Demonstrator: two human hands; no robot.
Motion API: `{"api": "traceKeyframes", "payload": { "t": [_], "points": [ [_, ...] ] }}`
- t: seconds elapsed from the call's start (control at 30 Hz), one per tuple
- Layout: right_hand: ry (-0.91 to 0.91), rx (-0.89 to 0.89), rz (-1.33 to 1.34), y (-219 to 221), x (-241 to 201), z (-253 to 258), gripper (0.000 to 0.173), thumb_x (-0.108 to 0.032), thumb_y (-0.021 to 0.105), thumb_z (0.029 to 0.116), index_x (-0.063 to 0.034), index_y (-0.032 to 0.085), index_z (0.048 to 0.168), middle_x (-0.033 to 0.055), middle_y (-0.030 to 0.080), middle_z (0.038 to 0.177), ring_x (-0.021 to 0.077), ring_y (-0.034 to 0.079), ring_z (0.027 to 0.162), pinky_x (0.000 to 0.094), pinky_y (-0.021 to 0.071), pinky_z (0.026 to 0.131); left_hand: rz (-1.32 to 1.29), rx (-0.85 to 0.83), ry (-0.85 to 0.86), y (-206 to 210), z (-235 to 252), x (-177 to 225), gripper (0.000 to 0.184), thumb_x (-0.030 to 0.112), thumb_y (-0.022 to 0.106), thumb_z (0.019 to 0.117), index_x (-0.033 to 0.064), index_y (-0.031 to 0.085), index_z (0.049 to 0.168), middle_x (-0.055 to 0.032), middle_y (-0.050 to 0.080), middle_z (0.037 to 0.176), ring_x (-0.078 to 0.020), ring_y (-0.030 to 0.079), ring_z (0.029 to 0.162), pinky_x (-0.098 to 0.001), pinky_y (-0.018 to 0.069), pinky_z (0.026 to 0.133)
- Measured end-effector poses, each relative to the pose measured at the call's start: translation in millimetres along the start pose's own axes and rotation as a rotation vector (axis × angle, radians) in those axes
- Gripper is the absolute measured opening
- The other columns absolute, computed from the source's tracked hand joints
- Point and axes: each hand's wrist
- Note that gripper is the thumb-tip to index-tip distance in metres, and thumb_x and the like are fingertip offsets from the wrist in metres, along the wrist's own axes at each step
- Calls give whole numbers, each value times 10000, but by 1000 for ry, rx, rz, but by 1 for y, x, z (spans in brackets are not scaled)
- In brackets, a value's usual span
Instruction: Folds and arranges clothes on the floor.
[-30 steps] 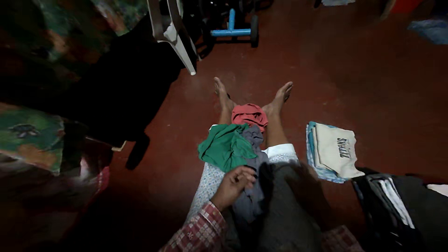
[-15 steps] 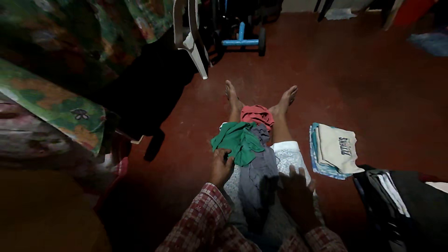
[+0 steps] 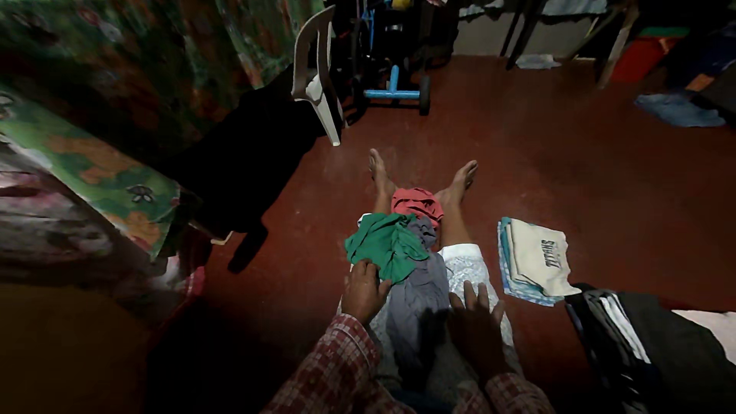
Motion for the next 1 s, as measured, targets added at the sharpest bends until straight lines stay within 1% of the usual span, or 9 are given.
{"api": "traceKeyframes", "payload": {
  "t": [0.03,0.1,0.17,0.27,0.4,0.5,0.63,0.77,1.0],
  "points": [
    [-1,12,0,0,0,0,395,-280,579,1004,-154,657,1370,238,383,1595,510,220,1511,806,140,1115,18,8,-4,1,0,2,555,509,569,1001,62,610,1327,-166,485,1495,-340,483,1370,-551,403,1094],
    [-4,20,8,0,1,0,388,-269,587,1002,-146,663,1362,238,390,1591,509,228,1509,805,137,1114,38,36,7,4,0,2,533,494,548,1016,40,631,1281,-178,501,1473,-350,502,1350,-550,413,1084],
    [-5,28,8,1,2,1,381,-268,587,1000,-150,672,1352,235,404,1584,509,238,1506,805,144,1114,35,32,13,4,1,1,487,457,553,1021,33,652,1239,-171,500,1472,-346,507,1339,-539,418,1082],
    [4,-12,5,-2,1,1,398,-284,577,1002,-160,661,1370,228,391,1594,502,220,1514,801,121,1122,12,20,21,4,2,-3,441,430,576,1013,42,670,1201,-163,499,1473,-338,504,1340,-537,410,1084],
    [6,-34,-6,-7,-1,1,396,-281,577,1002,-161,660,1370,223,389,1597,484,215,1522,799,104,1128,-4,29,29,4,2,-5,414,416,585,1009,52,680,1183,-165,504,1468,-341,509,1333,-537,418,1075],
    [-16,30,-6,0,3,1,379,-269,593,991,-152,683,1340,237,428,1568,506,261,1499,808,138,1113,-4,21,24,5,2,-6,410,421,581,1009,62,680,1181,-157,500,1472,-333,503,1340,-539,415,1077],
    [-30,57,28,2,5,1,388,-267,615,975,-138,685,1334,251,436,1557,528,272,1486,816,150,1108,-38,29,39,3,1,-7,397,401,600,1002,53,687,1172,-170,500,1478,-347,508,1338,-556,417,1080],
    [-12,34,21,3,4,1,389,-267,596,986,-149,677,1347,242,423,1569,518,256,1496,813,151,1111,-47,58,55,6,1,-9,379,390,612,991,53,692,1145,-171,508,1468,-352,523,1319,-552,426,1066],
    [-39,90,-4,6,6,0,368,-271,621,971,-154,700,1311,234,459,1546,511,301,1480,807,188,1099,-45,45,35,5,0,-8,374,389,606,992,58,686,1148,-156,498,1481,-337,521,1321,-542,421,1071]
  ]
}}
Point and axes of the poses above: each hand's wrist, its own z-axis towards the middle knuckle, its own y-axis out of the palm, x = y × z
